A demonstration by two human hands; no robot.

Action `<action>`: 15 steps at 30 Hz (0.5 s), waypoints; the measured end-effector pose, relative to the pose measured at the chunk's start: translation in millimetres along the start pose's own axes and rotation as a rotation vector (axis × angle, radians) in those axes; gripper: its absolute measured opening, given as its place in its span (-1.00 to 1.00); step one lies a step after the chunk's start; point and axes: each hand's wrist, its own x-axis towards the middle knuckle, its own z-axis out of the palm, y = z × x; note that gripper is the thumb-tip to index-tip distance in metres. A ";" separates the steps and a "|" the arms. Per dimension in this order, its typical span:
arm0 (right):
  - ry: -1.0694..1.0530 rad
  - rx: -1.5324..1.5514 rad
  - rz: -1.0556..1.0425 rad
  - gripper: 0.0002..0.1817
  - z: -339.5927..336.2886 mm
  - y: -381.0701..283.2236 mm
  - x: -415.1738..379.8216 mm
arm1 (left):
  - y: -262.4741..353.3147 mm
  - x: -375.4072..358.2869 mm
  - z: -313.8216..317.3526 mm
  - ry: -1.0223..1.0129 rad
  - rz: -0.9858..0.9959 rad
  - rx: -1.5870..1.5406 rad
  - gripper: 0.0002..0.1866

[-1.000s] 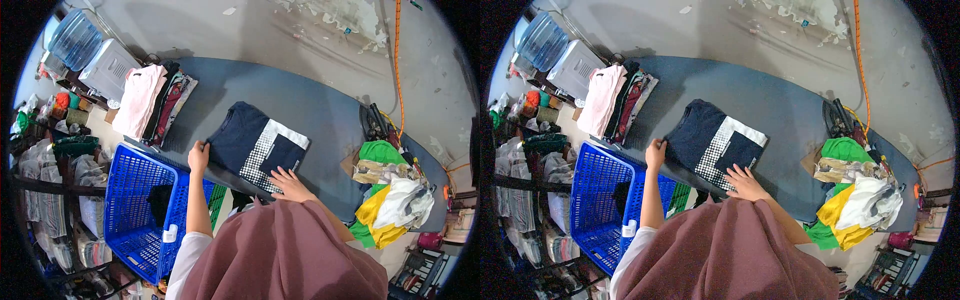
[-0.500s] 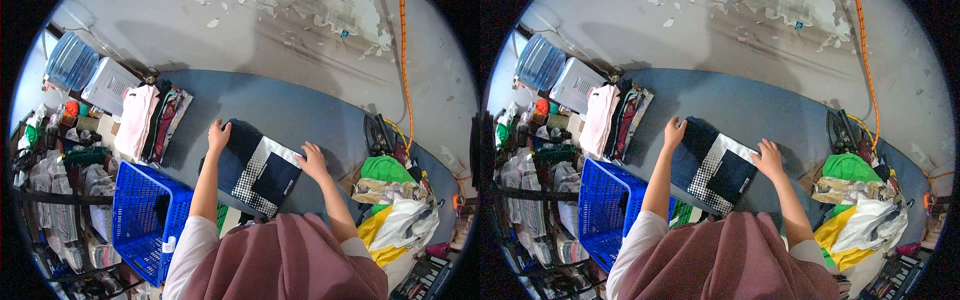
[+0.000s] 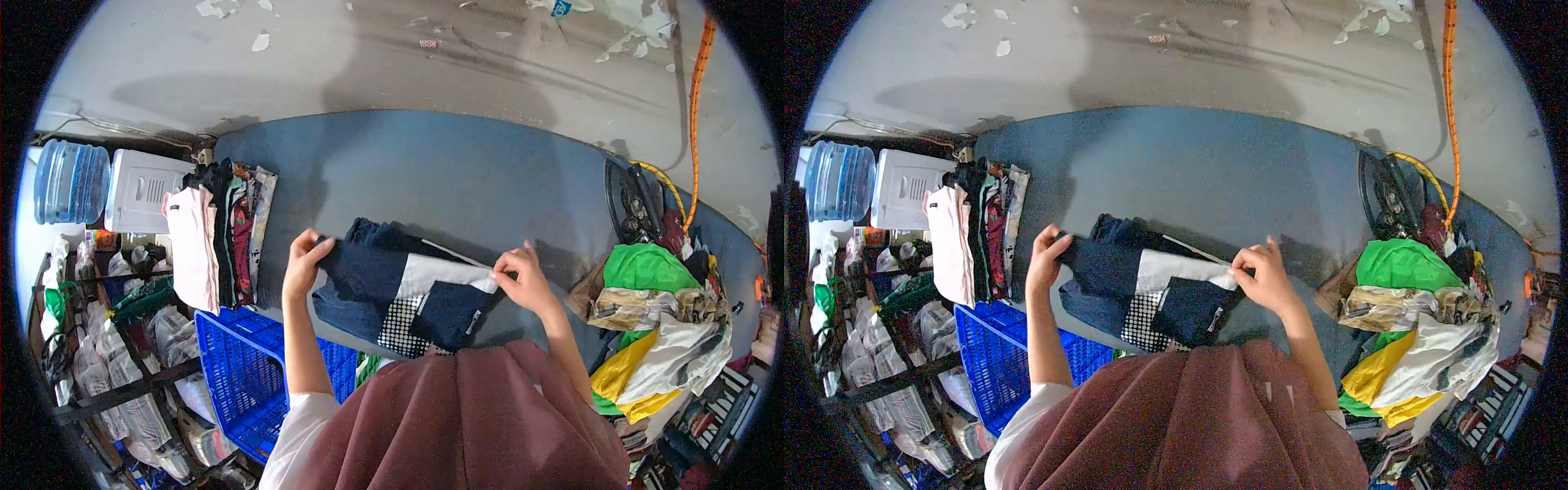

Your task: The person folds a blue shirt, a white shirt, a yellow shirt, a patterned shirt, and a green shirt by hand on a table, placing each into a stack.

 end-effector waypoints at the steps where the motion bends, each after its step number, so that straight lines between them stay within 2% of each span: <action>1: 0.058 -0.094 -0.029 -0.89 3.5 7.2 4.2 | -21.2 21.3 -9.8 0.031 0.045 0.344 -0.72; 2: 0.071 -0.142 0.006 -0.89 8.4 10.7 7.1 | -23.3 33.6 0.7 0.054 0.038 0.637 -0.75; 4: 0.102 -0.248 0.067 -0.88 17.1 13.8 12.9 | -66.8 65.4 -1.9 0.052 0.200 0.903 -0.78; 7: 0.200 -0.364 0.083 -0.85 29.7 11.4 12.3 | -69.2 81.4 -2.7 0.365 0.362 0.841 -0.76; 9: 0.228 -0.412 0.101 -0.79 34.0 6.0 9.8 | -66.2 65.6 -7.5 0.436 0.329 0.807 -0.78; 12: 0.387 -0.542 -0.096 -0.71 39.7 -1.3 7.2 | -65.5 10.0 -10.1 0.557 0.352 0.706 -0.79; 15: 0.315 -0.378 -0.150 -0.60 44.4 -7.6 15.2 | -88.5 -69.9 -1.2 0.749 0.308 0.681 -0.75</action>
